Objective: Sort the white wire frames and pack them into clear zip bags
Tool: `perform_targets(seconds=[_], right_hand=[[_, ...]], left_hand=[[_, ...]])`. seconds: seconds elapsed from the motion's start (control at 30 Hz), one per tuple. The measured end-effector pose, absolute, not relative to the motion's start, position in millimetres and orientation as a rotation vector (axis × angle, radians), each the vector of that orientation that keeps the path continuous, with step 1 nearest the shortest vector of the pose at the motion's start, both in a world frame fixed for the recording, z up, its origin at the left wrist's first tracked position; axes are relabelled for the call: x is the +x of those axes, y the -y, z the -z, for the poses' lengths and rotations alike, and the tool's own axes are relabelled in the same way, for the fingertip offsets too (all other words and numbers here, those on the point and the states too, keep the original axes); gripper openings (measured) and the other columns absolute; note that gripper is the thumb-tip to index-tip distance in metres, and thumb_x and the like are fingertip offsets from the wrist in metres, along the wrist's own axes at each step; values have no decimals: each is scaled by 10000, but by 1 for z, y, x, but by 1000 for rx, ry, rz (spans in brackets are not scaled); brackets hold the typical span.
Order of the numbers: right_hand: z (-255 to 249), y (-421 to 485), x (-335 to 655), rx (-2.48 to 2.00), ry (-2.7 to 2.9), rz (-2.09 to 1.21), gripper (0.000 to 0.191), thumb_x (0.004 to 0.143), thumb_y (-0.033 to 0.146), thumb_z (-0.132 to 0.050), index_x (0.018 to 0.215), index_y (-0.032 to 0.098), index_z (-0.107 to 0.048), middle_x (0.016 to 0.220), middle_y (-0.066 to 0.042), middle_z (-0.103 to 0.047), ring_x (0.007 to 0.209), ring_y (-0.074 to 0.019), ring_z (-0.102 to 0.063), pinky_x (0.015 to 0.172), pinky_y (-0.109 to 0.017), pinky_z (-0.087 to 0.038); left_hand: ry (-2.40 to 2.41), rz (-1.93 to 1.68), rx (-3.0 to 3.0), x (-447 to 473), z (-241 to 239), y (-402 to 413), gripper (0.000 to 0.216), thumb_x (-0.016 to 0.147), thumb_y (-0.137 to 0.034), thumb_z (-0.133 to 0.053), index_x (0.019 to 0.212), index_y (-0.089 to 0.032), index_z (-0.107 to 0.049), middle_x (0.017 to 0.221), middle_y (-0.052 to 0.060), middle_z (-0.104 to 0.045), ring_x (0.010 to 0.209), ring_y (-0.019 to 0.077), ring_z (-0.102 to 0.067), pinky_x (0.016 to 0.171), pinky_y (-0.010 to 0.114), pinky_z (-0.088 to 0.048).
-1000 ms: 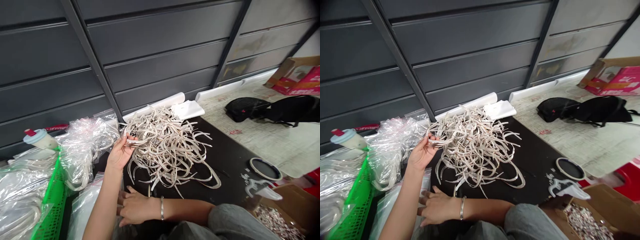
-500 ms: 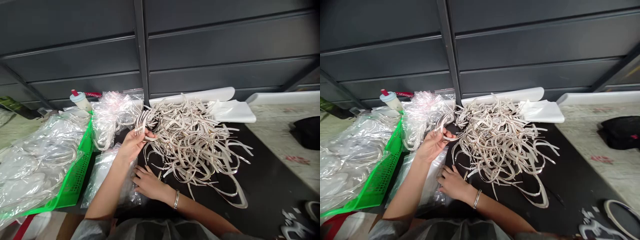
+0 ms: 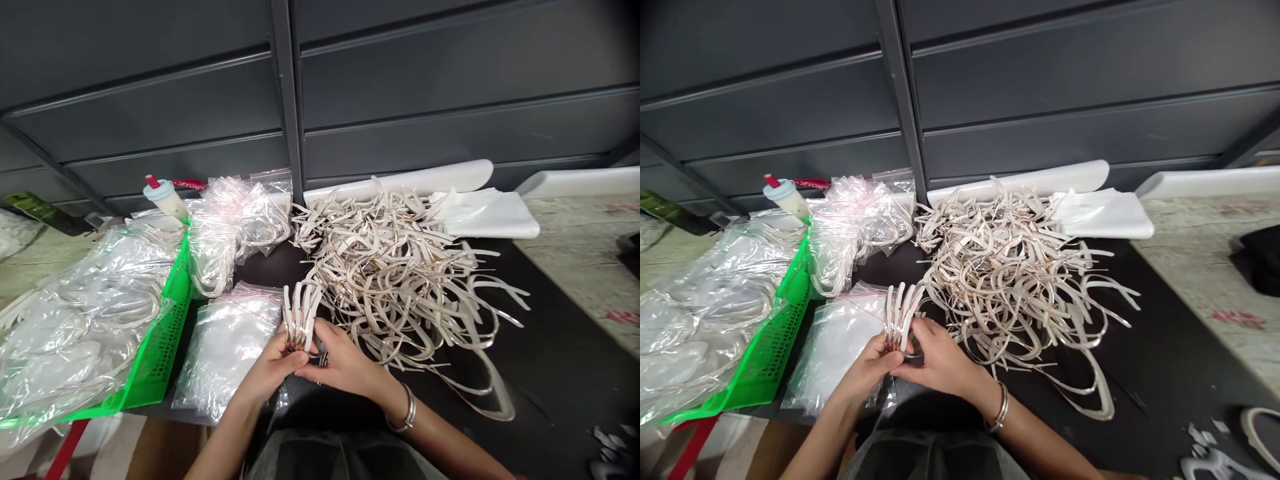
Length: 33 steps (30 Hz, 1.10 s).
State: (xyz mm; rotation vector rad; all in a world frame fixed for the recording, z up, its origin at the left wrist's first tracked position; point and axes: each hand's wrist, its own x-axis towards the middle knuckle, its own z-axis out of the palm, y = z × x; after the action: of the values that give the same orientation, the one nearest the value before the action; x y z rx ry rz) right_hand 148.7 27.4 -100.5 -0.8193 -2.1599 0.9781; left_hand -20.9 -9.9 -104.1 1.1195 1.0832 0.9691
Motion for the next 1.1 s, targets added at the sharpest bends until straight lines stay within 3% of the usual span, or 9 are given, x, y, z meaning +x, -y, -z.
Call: perform_targets(seconds=[0.17, 0.3, 0.4, 0.5, 0.57, 0.67, 0.9, 1.0, 1.1], right_hand=[[103, -29, 147, -669, 2299, -1178, 83, 799, 249, -553, 795, 170, -577, 747, -16, -607, 694, -150, -561, 696, -259, -462], [102, -28, 151, -414, 2299, -1483, 183, 850, 306, -499, 781, 169, -597, 689, -14, -593, 717, -147, -563, 703, -253, -461], [103, -24, 156, -296, 2159, -1918, 317, 892, 401, -423, 765, 164, -590, 556, 17, -505, 542, -109, -515, 534, -211, -433], [107, -21, 164, -425, 1800, -2138, 401, 881, 503, -415, 734, 159, -557, 513, 35, -454, 434, -78, -432, 440, -199, -365], [111, -21, 170, -480, 1607, -2116, 409, 864, 524, -451, 725, 151, -542, 496, 37, -450, 417, -70, -401, 426, -202, -334], [115, -23, 174, -507, 1498, -2073, 390, 860, 508, -484, 764, 136, -550, 479, 41, -443, 406, -60, -354, 400, -197, -268], [121, -20, 158, -677, 1486, -2062, 393, 853, 528, -472, 806, 145, -550, 482, 51, -431, 402, -57, -314, 405, -208, -224], [124, -20, 152, -838, 1491, -1958, 359, 851, 501, -477, 790, 154, -544, 500, 50, -439, 405, -62, -318, 419, -215, -257], [125, -21, 147, -911, 1620, -1730, 253, 859, 392, -488, 772, 165, -558, 579, 26, -482, 508, -91, -422, 507, -223, -345]], left_hand=[[-1047, -882, 1257, -13, 98, 16, 318, 739, -473, -625, 888, -209, -722, 967, 88, -616, 922, 255, -562, 811, 329, -437], [-1030, -912, 1360, -15, 95, 19, 366, 749, -520, -588, 893, -209, -716, 1035, 103, -605, 1055, 298, -509, 945, 384, -362], [-955, -879, 1407, -27, 96, 20, 462, 774, -549, -538, 1071, -214, -654, 1149, 116, -579, 1135, 298, -468, 969, 385, -341], [-1217, -814, 1458, -54, 104, 21, 446, 806, -472, -532, 1171, -219, -581, 1128, 114, -593, 1061, 268, -522, 909, 373, -389], [-1712, -779, 1542, -77, 118, 21, 366, 789, -429, -552, 1070, -202, -614, 1046, 108, -606, 976, 273, -545, 873, 408, -408], [-2252, -663, 1675, -103, 146, 21, 448, 725, -443, -608, 1054, -141, -582, 985, 131, -577, 929, 307, -538, 838, 464, -423], [-2262, -625, 1762, -115, 175, 20, 108, 801, -258, -497, 831, -178, -563, 801, 75, -591, 759, 248, -564, 703, 389, -459], [-2193, -647, 1799, -110, 165, 22, 99, 833, -206, -457, 794, -187, -545, 795, 49, -591, 728, 202, -565, 667, 328, -454], [-2081, -690, 1919, -92, 147, 26, 127, 866, -194, -444, 786, -185, -543, 784, 36, -574, 749, 182, -546, 679, 306, -439]])
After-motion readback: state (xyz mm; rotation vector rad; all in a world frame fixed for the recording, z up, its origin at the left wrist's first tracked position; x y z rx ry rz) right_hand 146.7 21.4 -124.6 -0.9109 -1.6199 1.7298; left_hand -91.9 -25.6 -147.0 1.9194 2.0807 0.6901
